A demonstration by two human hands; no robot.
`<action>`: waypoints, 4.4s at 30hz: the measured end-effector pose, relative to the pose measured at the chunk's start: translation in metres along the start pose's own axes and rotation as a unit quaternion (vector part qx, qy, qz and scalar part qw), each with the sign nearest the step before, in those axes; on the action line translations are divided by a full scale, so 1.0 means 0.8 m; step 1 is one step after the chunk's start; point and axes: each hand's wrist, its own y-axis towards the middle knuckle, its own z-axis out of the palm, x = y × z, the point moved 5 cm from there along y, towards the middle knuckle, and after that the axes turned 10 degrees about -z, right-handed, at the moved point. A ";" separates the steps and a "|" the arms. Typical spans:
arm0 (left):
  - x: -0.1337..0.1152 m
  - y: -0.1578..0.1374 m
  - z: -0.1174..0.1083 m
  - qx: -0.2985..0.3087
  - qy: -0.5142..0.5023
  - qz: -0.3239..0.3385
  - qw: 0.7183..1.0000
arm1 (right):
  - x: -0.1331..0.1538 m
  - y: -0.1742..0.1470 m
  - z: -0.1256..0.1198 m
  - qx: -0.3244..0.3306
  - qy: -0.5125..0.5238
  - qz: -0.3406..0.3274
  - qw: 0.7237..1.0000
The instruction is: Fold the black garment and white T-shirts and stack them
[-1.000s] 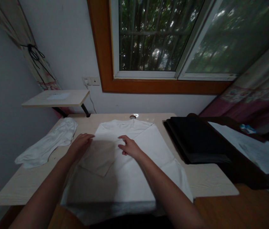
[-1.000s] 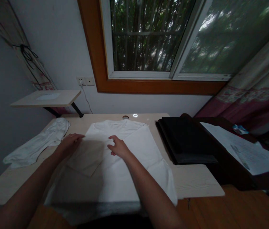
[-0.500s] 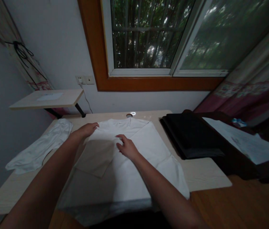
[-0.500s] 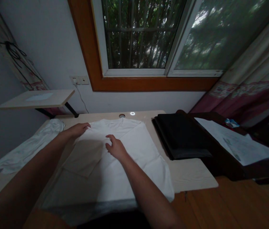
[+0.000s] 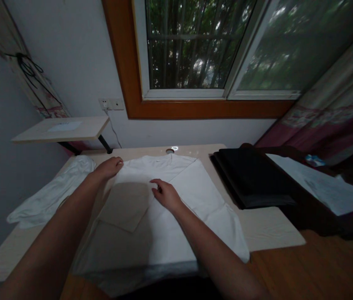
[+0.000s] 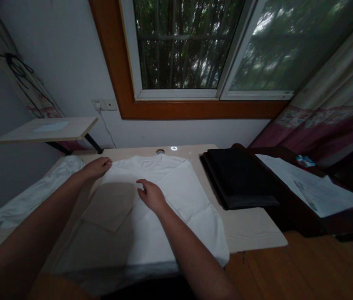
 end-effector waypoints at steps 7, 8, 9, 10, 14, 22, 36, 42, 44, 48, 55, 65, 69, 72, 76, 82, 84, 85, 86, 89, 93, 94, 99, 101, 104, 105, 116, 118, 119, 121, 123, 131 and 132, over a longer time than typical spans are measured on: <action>-0.005 -0.009 0.002 -0.016 0.004 0.012 1.000 | -0.001 0.000 0.000 0.002 0.006 -0.003 1.000; -0.005 -0.008 0.001 -0.021 0.007 0.009 1.000 | -0.001 0.000 0.000 0.001 0.004 -0.001 1.000; -0.005 -0.006 0.001 -0.025 0.011 0.005 1.000 | -0.002 0.000 0.001 0.001 0.002 0.000 1.000; -0.005 -0.003 0.000 -0.029 0.014 0.003 0.999 | -0.002 0.000 0.001 0.001 0.001 -0.002 1.000; -0.005 0.002 -0.002 -0.047 0.031 -0.011 0.998 | 0.002 0.002 0.001 0.002 -0.012 -0.037 0.999; -0.011 -0.012 -0.004 -0.109 0.052 -0.055 0.991 | 0.006 0.005 0.002 0.021 -0.039 -0.077 0.996; 0.009 -0.010 0.004 -0.026 -0.018 -0.069 0.997 | 0.011 0.004 -0.001 0.017 -0.038 -0.076 0.996; 0.004 -0.009 0.001 -0.073 0.016 -0.059 0.995 | 0.010 0.004 0.000 0.014 -0.037 -0.080 0.996; 0.002 -0.010 0.000 -0.088 0.024 -0.068 0.993 | 0.010 0.004 0.000 0.016 -0.038 -0.081 0.996; -0.001 -0.014 0.000 -0.110 0.024 -0.094 0.989 | 0.012 0.004 0.000 0.019 -0.045 -0.089 0.995; -0.030 -0.033 -0.002 -0.186 0.055 -0.077 0.978 | 0.010 0.002 0.003 0.014 -0.078 -0.093 0.993; -0.095 -0.096 0.073 -0.213 0.055 0.024 0.975 | 0.007 0.000 0.006 -0.002 -0.103 -0.105 0.989; -0.075 -0.101 0.080 -0.203 0.075 0.031 0.976 | 0.008 -0.001 0.006 0.005 -0.111 -0.102 0.989; -0.064 -0.098 0.079 -0.196 0.090 0.034 0.976 | 0.008 -0.001 0.006 0.008 -0.118 -0.104 0.988; -0.063 -0.095 0.083 -0.195 0.118 0.035 0.973 | 0.011 -0.002 0.005 0.010 -0.119 -0.108 0.987; -0.065 -0.096 0.087 -0.199 0.121 0.030 0.972 | 0.015 -0.001 -0.001 -0.021 -0.071 -0.115 0.991; -0.063 -0.095 0.088 -0.196 0.118 0.031 0.973 | 0.012 0.000 -0.012 -0.046 -0.059 -0.110 0.991; -0.061 -0.094 0.088 -0.192 0.116 0.029 0.974 | 0.009 0.000 -0.020 -0.057 -0.062 -0.107 0.991; -0.060 -0.092 0.089 -0.188 0.115 0.026 0.975 | 0.004 0.001 -0.031 -0.064 -0.075 -0.104 0.990; -0.057 -0.085 0.090 -0.162 0.113 -0.004 0.980 | -0.019 0.002 -0.073 -0.069 -0.155 -0.084 0.982; -0.062 -0.071 0.092 -0.113 0.115 -0.051 0.986 | -0.075 0.003 -0.132 -0.051 -0.306 -0.016 0.950; -0.066 -0.068 0.091 -0.115 0.117 -0.057 0.985 | -0.090 0.003 -0.143 -0.041 -0.336 -0.003 0.941; -0.087 -0.051 0.089 -0.156 0.118 -0.045 0.980 | -0.138 0.006 -0.160 -0.004 -0.413 0.007 0.911; -0.092 -0.044 0.090 -0.156 0.113 -0.021 0.981 | -0.145 0.012 -0.156 0.016 -0.418 0.005 0.908; -0.095 -0.034 0.090 -0.136 0.109 0.026 0.984 | -0.148 0.023 -0.150 0.061 -0.409 -0.010 0.911; -0.096 -0.032 0.090 -0.129 0.109 0.036 0.985 | -0.149 0.027 -0.149 0.077 -0.405 -0.017 0.911; -0.086 -0.021 0.083 -0.109 0.107 0.002 0.988 | -0.175 0.049 -0.152 0.126 -0.398 0.010 0.909; -0.085 -0.019 0.083 -0.107 0.108 0.003 0.988 | -0.177 0.050 -0.153 0.127 -0.398 0.010 0.909; -0.085 -0.019 0.083 -0.108 0.108 0.004 0.988 | -0.178 0.050 -0.153 0.127 -0.398 0.010 0.909; -0.084 -0.018 0.082 -0.109 0.109 0.004 0.988 | -0.178 0.050 -0.153 0.128 -0.398 0.010 0.908; -0.084 -0.018 0.082 -0.106 0.109 0.001 0.988 | -0.178 0.050 -0.154 0.126 -0.397 0.008 0.909; -0.080 -0.016 0.084 -0.107 0.108 -0.001 0.988 | -0.177 0.050 -0.155 0.119 -0.397 0.005 0.910; -0.079 -0.016 0.085 -0.107 0.107 -0.001 0.988 | -0.177 0.050 -0.155 0.119 -0.397 0.005 0.910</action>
